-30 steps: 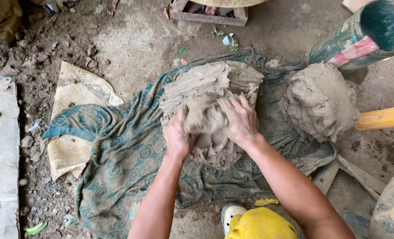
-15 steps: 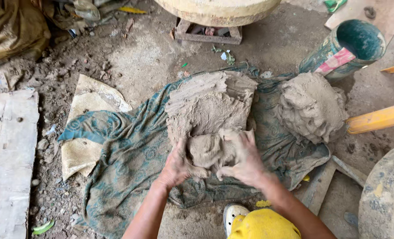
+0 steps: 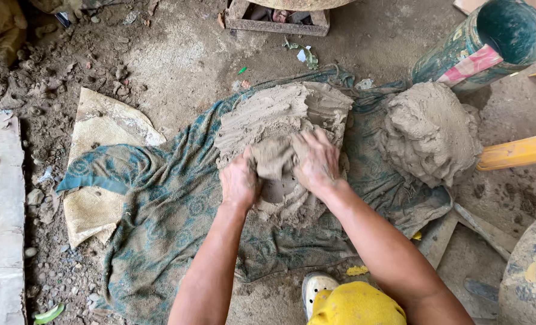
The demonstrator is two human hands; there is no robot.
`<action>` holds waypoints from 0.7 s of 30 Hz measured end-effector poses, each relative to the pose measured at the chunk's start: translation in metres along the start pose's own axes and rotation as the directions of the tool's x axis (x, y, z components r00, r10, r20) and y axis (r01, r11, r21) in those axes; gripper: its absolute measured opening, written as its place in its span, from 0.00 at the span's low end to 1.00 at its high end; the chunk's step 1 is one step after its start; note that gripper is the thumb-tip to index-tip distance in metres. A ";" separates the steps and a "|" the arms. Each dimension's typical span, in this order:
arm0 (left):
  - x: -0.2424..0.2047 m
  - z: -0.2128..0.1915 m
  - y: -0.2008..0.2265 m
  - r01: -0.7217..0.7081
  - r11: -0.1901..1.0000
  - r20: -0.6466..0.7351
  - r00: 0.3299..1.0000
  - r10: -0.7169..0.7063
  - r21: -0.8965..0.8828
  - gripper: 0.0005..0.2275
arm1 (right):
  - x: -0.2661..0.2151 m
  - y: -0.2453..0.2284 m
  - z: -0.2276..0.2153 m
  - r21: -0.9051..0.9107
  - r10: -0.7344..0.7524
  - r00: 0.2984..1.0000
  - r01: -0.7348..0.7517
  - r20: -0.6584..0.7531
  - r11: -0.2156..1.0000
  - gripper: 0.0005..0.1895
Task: The person wedges a large mass of clay by hand on a cloth-covered floor, repeatedly pushing, folding, and kneading the material.
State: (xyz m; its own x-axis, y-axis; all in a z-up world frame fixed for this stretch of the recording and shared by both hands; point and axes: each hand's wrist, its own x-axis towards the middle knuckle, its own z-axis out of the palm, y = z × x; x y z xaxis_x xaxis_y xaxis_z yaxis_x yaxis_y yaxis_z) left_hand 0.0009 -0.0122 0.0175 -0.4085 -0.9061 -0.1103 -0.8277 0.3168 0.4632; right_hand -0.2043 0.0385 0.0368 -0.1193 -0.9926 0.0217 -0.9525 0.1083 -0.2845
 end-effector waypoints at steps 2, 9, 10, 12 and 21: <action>0.005 -0.011 0.006 0.075 0.997 0.066 0.995 -0.073 -0.020 0.32 | 0.011 0.005 0.013 -0.036 0.028 0.999 -0.029 -0.022 0.999 0.36; -0.029 -0.071 0.013 0.156 0.851 0.408 0.910 0.073 -0.501 0.51 | -0.043 -0.031 -0.048 0.132 0.040 0.987 -0.062 0.158 0.989 0.49; -0.040 -0.074 0.005 0.267 0.773 0.516 0.852 0.090 -0.576 0.53 | -0.062 -0.039 -0.058 0.148 0.008 0.978 -0.039 0.206 0.988 0.55; -0.048 -0.071 0.001 0.218 0.801 0.443 0.894 0.065 -0.558 0.60 | -0.093 -0.043 -0.082 0.373 -0.033 0.978 -0.048 0.207 0.927 0.55; -0.080 -0.056 0.046 -0.157 0.970 0.374 0.924 0.079 0.184 0.46 | -0.093 -0.056 -0.072 0.024 -0.324 0.945 0.325 -0.044 0.945 0.46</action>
State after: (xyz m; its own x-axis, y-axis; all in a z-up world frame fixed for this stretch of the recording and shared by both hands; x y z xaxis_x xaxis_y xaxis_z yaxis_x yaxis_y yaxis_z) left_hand 0.0173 0.0587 0.0969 -0.5865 -0.7074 -0.3945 -0.8097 0.5012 0.3051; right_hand -0.1600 0.1288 0.1198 0.1831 -0.9708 0.1549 -0.9327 -0.2213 -0.2848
